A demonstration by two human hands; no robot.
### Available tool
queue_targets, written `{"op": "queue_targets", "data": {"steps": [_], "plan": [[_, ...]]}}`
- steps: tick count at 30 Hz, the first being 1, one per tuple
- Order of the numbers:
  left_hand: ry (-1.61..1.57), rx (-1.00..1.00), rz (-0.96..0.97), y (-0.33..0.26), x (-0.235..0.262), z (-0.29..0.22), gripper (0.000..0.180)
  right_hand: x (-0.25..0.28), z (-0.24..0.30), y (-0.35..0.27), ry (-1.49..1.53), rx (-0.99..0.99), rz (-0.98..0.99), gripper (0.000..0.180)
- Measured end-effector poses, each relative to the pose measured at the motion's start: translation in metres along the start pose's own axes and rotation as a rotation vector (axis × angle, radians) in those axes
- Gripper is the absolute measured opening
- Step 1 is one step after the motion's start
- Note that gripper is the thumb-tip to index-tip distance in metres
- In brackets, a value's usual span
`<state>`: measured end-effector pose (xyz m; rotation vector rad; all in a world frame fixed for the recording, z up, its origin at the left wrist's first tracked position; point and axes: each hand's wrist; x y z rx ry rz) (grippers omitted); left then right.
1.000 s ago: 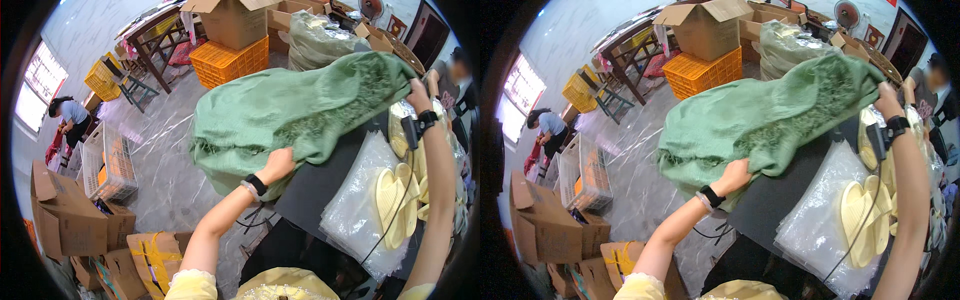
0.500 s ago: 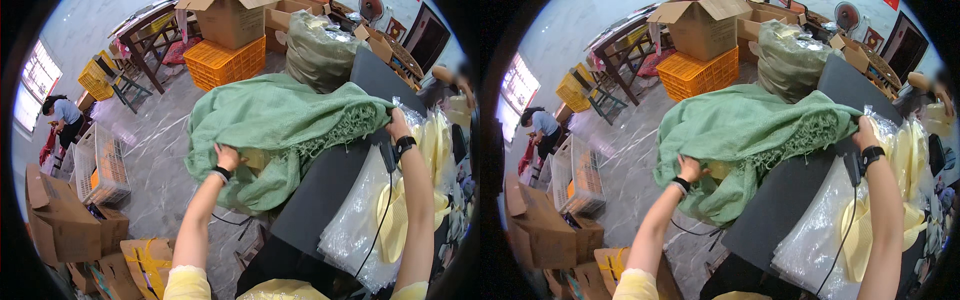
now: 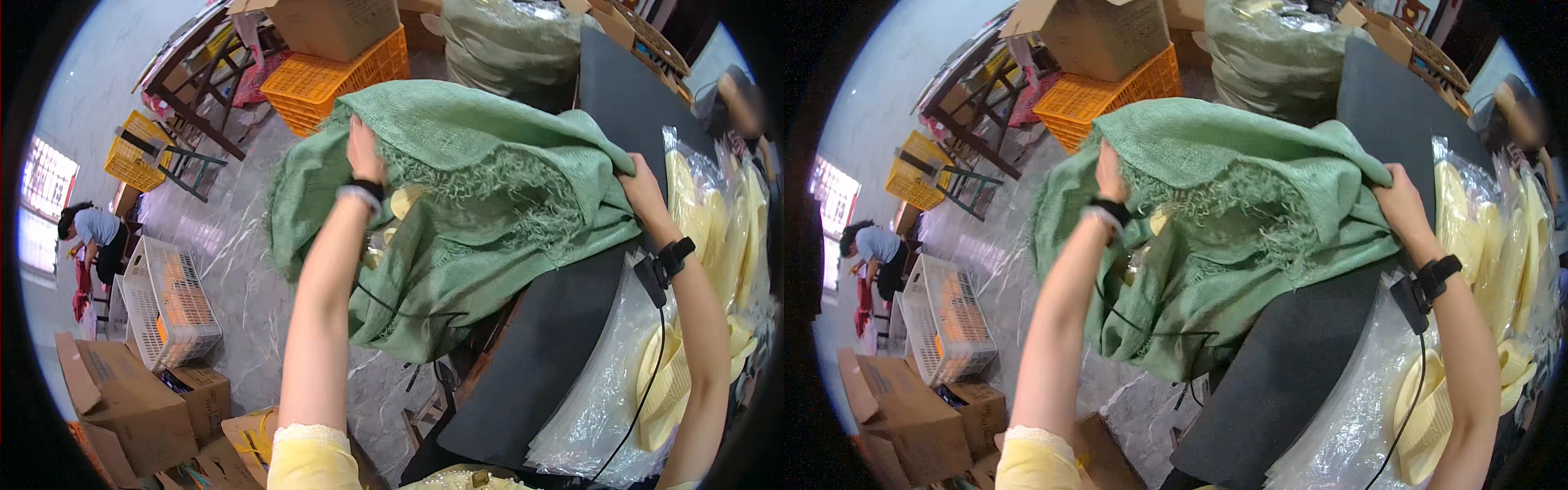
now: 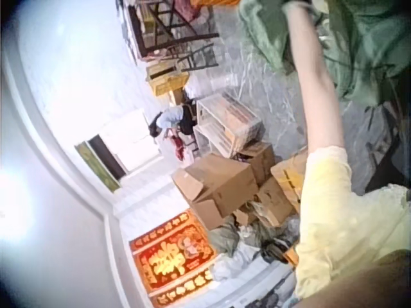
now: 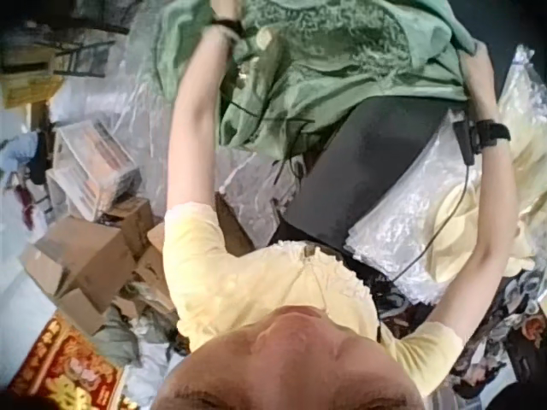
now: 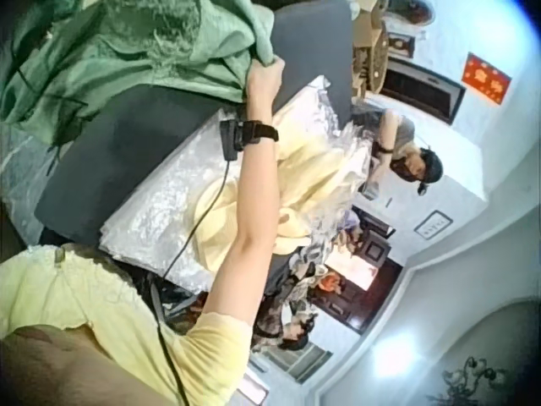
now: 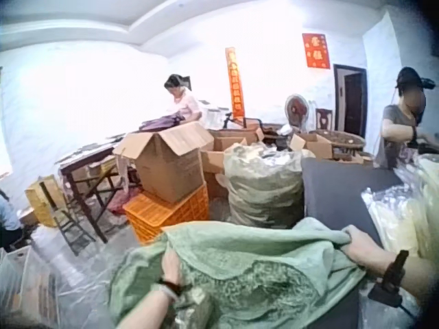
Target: Packaging finished slippers into plastic bags and organizing them.
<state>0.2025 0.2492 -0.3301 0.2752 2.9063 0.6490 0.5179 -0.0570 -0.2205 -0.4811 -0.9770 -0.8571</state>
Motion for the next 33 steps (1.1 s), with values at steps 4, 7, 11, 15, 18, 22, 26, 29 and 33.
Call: {"op": "queue_targets", "data": {"steps": [4,7,11,15,18,22,26,29,33], "plan": [[0.765,-0.316,0.007,-0.121,0.016,0.024,0.043,-0.007,0.03,-0.004,0.017,-0.024,0.064,0.037],[0.837,-0.019,0.438,-0.198,0.035,0.013,0.043,-0.006,0.02,0.001,-0.06,0.012,-0.029,0.048],[0.575,0.249,0.794,-0.26,0.057,-0.062,0.043,0.0,0.048,-0.02,-0.194,0.273,-0.322,0.061],[0.167,0.654,0.834,-0.312,0.075,-0.084,0.038,0.005,0.106,-0.078,-0.181,1.082,-0.339,0.053],[-0.21,1.035,0.726,-0.329,0.072,-0.077,0.035,-0.017,0.131,-0.124,-0.228,1.364,0.174,0.029],[-0.149,0.33,1.322,-0.314,0.071,-0.075,0.036,-0.026,0.117,-0.1,-0.899,0.83,0.179,0.029],[0.32,0.722,1.509,-0.24,0.071,-0.056,0.035,-0.036,0.085,-0.088,-0.493,0.823,0.064,0.032],[1.27,-0.251,1.275,-0.22,0.062,-0.004,0.054,-0.038,0.09,-0.089,-0.465,0.661,0.237,0.033],[1.245,-0.931,1.496,-0.223,0.043,0.066,0.053,-0.043,0.1,-0.09,-0.467,0.664,0.267,0.033]]}}
Point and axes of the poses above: each hand's wrist, its own y-axis towards the middle knuckle, its own x-axis out of the back of the hand, z = x × y, and after that the axes turned 12 degrees about -x, right-handed
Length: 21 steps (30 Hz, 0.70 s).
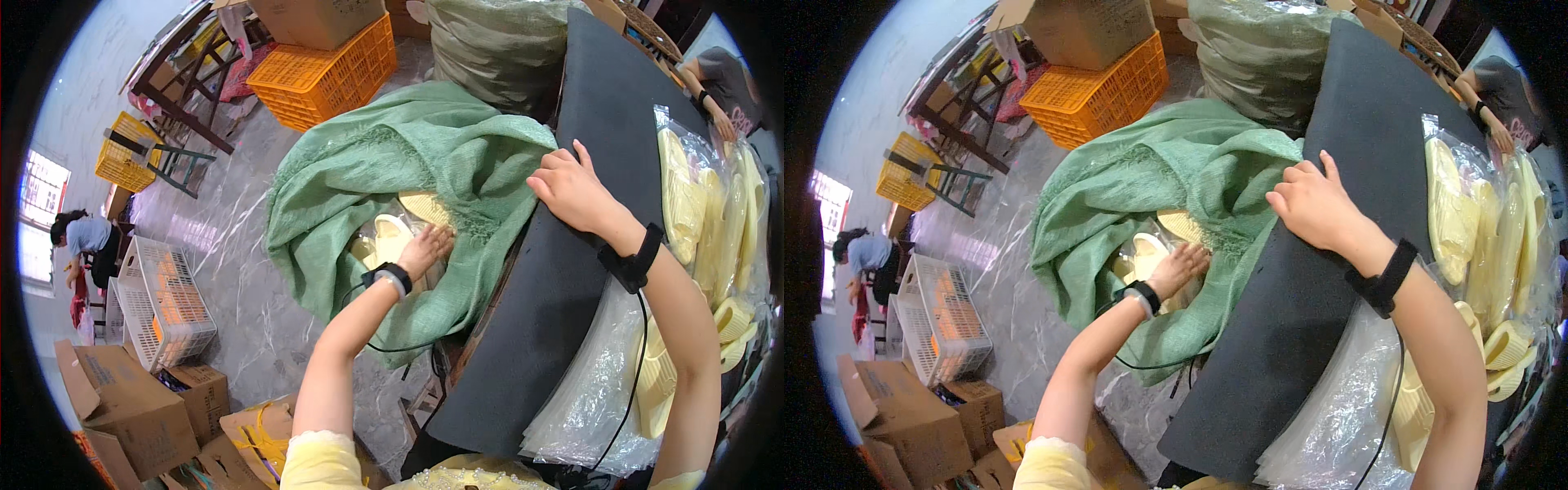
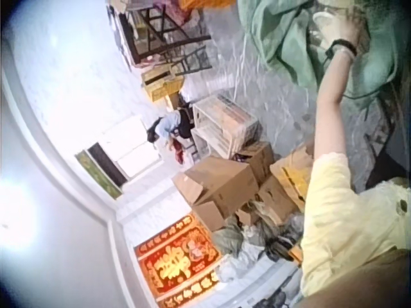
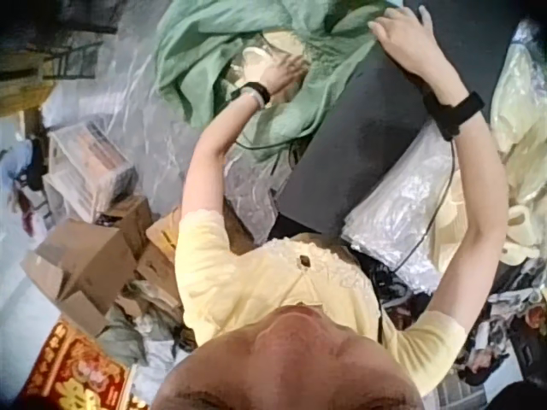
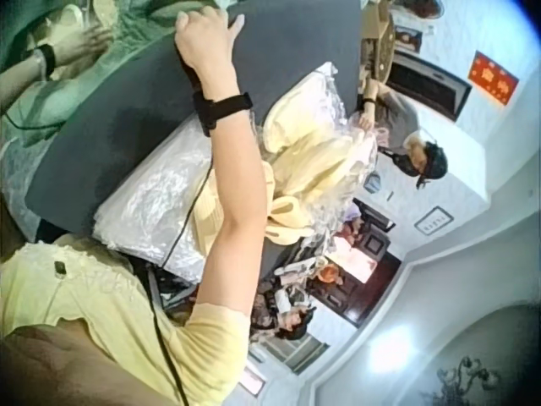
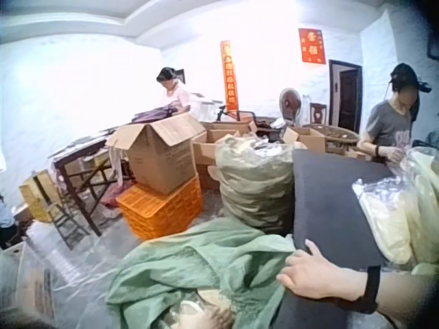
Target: Packaging finished slippers into plastic bags and organizing them.
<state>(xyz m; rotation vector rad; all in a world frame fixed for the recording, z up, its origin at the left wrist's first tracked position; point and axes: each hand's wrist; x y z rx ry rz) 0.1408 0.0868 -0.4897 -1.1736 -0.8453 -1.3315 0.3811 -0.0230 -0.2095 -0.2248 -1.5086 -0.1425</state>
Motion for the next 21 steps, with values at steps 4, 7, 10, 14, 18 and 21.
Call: {"op": "queue_targets", "data": {"steps": [4,7,10,14,18,21], "plan": [[-0.067,-0.003,0.463,0.058,0.006,-0.014,0.052,-0.003,-0.003,0.0,0.002,-0.003,0.001,0.032],[-0.171,0.072,0.389,0.069,0.009,-0.011,0.052,-0.002,-0.008,-0.001,0.007,-0.009,-0.007,0.032],[-0.319,0.055,0.299,0.068,0.009,-0.007,0.048,-0.004,-0.012,-0.001,0.002,-0.02,-0.008,0.032],[-0.46,0.119,0.214,0.026,-0.032,-0.018,0.052,0.002,0.004,0.003,0.041,0.002,-0.011,0.033],[-0.497,0.008,0.179,0.015,-0.005,-0.014,0.059,0.001,-0.008,0.0,0.032,-0.04,0.026,0.035],[-0.504,0.096,0.066,-0.034,0.013,0.007,0.06,0.003,-0.005,0.0,0.018,-0.049,0.059,0.036]]}}
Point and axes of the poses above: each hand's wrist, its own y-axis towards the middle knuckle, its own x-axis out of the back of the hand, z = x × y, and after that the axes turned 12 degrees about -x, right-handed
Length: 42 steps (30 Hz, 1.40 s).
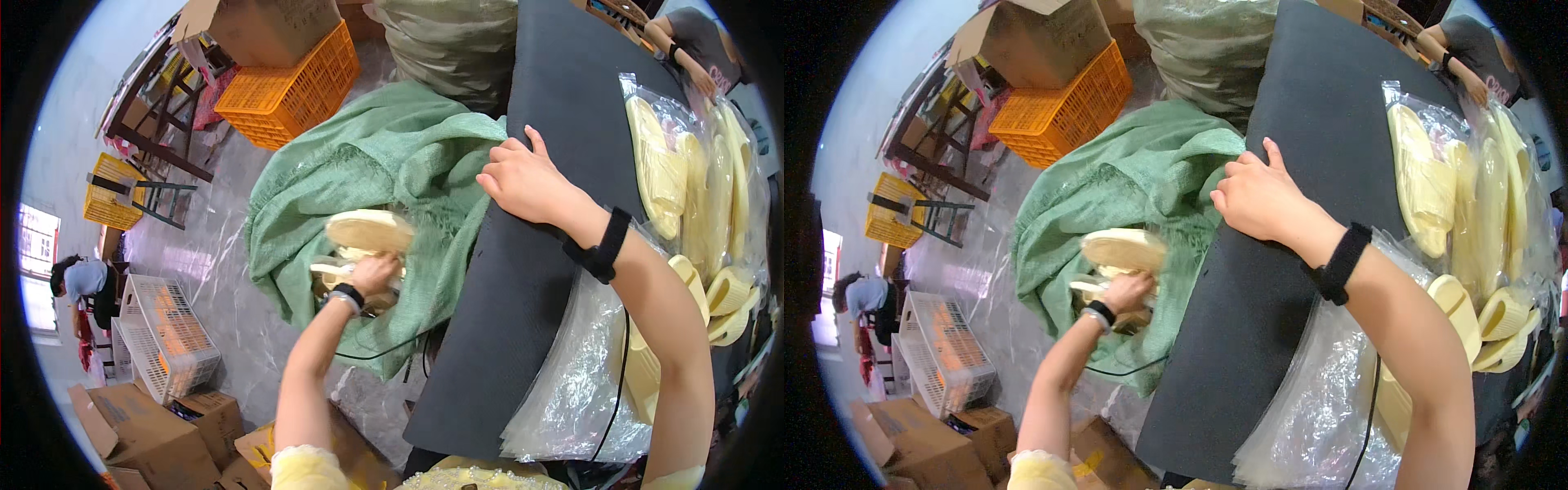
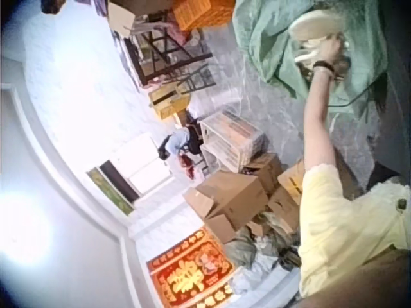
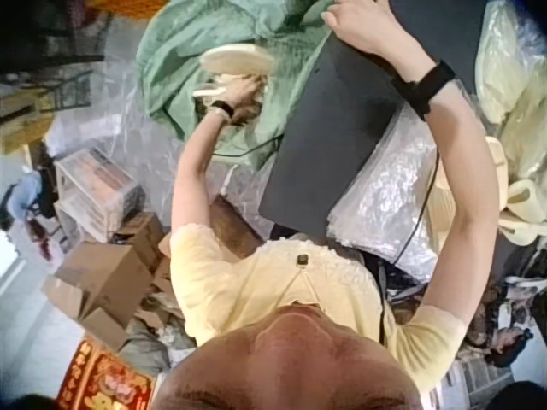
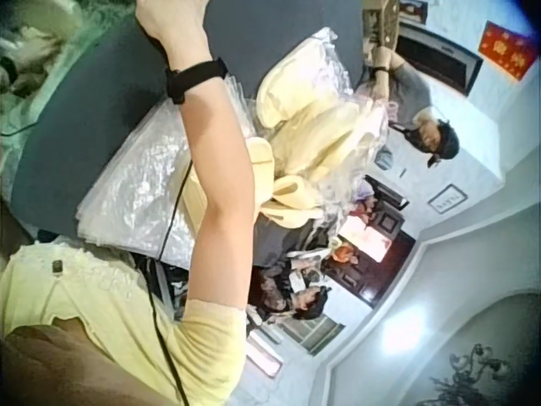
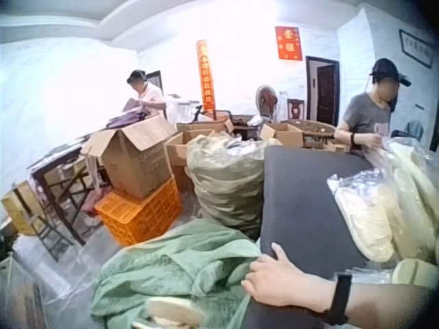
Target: Packaging finished slippers into plastic bags and organizing them.
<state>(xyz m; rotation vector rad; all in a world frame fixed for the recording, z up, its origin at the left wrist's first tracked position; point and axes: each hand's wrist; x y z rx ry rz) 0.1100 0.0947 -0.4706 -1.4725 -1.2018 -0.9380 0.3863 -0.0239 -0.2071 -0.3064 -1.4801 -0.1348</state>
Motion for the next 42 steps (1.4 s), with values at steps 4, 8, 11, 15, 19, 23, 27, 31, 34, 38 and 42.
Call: {"op": "queue_targets", "data": {"steps": [4,8,11,15,19,23,27,31,34,38,42], "plan": [[0.114,0.049,-0.153,-0.055,0.087,0.014,0.054,-0.003,-0.004,0.002,0.019,-0.008,-0.014,0.036],[0.335,0.158,-0.266,-0.094,0.19,0.03,0.048,-0.006,-0.003,0.002,-0.032,0.007,-0.022,0.037],[0.402,0.167,-0.425,-0.112,0.268,0.04,0.048,-0.007,0.002,0.003,-0.065,0.002,-0.014,0.036],[0.488,0.413,-0.389,-0.111,0.385,0.021,0.053,-0.008,0.003,0.002,-0.099,-0.025,-0.015,0.036],[0.742,0.372,-0.53,-0.077,0.489,-0.039,0.051,0.0,0.003,-0.003,-0.177,-0.013,0.029,0.033],[0.751,0.452,-0.735,-0.025,0.562,-0.083,0.056,-0.015,0.004,0.003,-0.19,0.008,-0.065,0.028],[0.054,0.433,-0.876,0.044,0.608,-0.102,0.056,-0.01,0.003,-0.001,-0.117,-0.053,-0.073,0.029],[-0.404,-0.299,-0.716,0.125,0.607,-0.072,0.041,0.004,0.005,-0.007,-0.074,-0.054,-0.001,0.03],[0.243,-0.57,-0.774,0.22,0.572,-0.067,0.054,-0.001,0.014,-0.003,-0.06,-0.052,-0.052,0.029],[-1.379,-0.164,-0.558,0.335,0.483,-0.116,0.043,-0.016,0.024,0.006,-0.013,-0.043,-0.083,0.031],[-1.549,0.046,-0.672,0.399,0.413,-0.197,0.059,-0.105,-0.022,0.04,-0.015,-0.16,-0.47,0.032]]}}
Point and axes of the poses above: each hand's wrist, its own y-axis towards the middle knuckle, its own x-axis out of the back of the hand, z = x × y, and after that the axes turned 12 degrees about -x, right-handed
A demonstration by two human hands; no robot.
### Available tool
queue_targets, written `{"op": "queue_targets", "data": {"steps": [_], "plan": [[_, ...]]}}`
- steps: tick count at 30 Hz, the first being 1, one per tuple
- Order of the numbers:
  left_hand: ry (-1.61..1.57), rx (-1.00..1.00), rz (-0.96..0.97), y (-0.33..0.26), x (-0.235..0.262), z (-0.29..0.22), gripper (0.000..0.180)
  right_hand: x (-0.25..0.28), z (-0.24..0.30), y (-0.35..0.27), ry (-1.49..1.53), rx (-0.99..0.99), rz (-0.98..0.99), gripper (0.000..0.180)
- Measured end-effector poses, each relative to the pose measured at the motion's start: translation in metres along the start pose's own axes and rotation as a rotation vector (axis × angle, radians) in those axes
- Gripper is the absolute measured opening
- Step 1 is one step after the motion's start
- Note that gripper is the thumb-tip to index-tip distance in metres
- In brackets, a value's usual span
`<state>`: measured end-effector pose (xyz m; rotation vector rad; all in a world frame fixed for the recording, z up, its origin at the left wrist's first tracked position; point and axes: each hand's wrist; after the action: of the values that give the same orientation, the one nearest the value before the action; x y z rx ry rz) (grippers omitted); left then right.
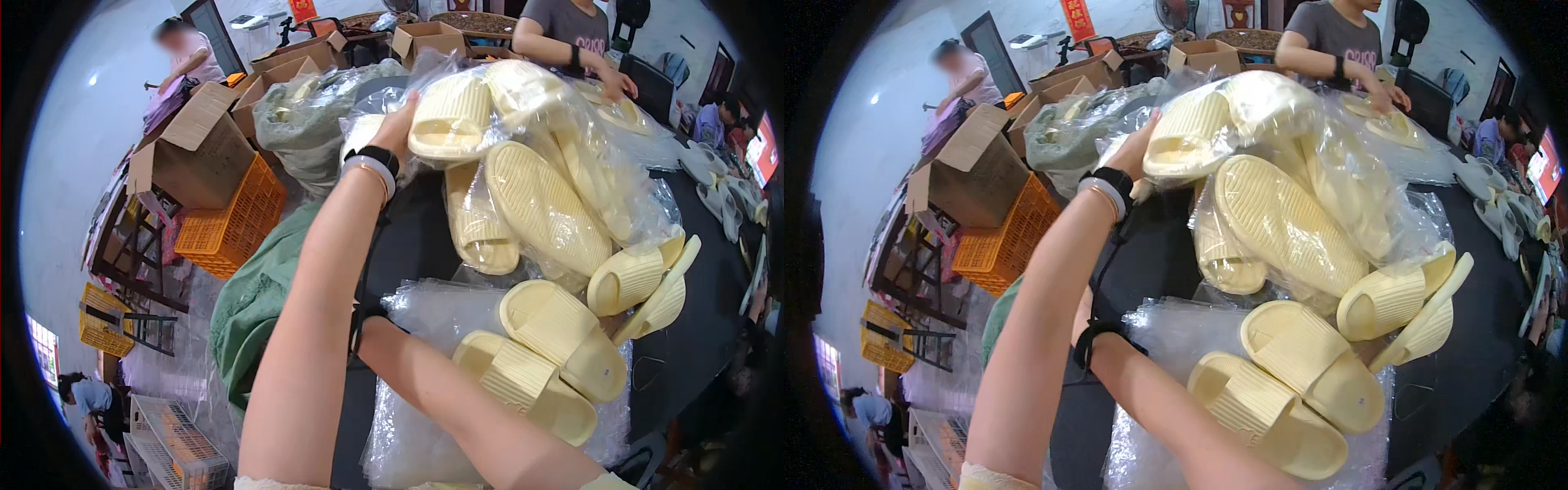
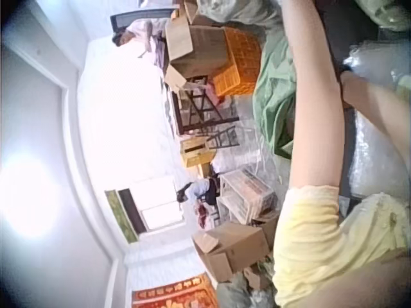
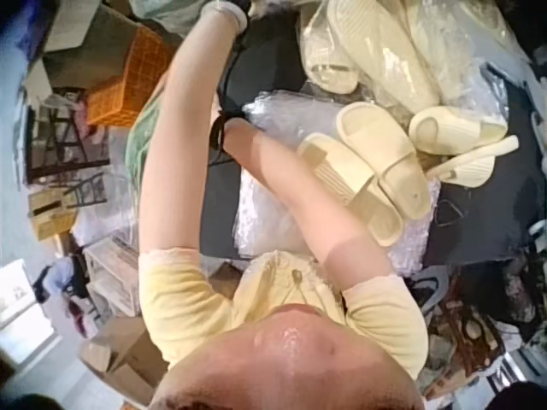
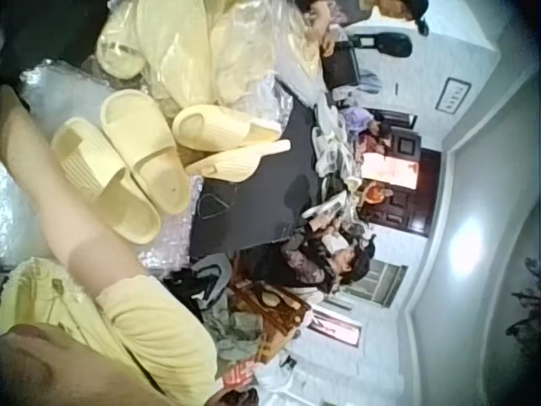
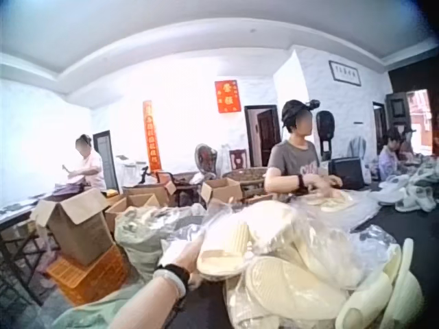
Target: Packaging finished slippers into plastic bags and organizing them.
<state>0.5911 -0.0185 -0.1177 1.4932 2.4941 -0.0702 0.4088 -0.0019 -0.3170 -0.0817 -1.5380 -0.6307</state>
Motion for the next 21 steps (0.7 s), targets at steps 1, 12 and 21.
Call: {"op": "queue_targets", "data": {"steps": [1,12,21], "plan": [[0.057,-0.114,-0.026,0.026,0.075,0.01,0.062,0.034,0.057,0.008,0.139,0.054,-0.052,0.032],[0.563,-0.103,0.158,-0.094,0.178,-0.072,0.042,0.09,0.016,0.0,-0.114,0.177,0.26,0.026],[1.026,0.477,0.067,-0.365,0.44,0.099,0.024,0.111,0.016,0.009,-0.173,0.192,0.491,0.03]]}}
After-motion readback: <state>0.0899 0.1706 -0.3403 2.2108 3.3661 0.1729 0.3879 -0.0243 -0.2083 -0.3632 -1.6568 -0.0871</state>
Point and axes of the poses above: each hand's wrist, its own y-axis towards the middle knuckle, its own x-axis out of the back of the hand, z = x × y, and after that the axes turned 12 degrees about -x, right-handed
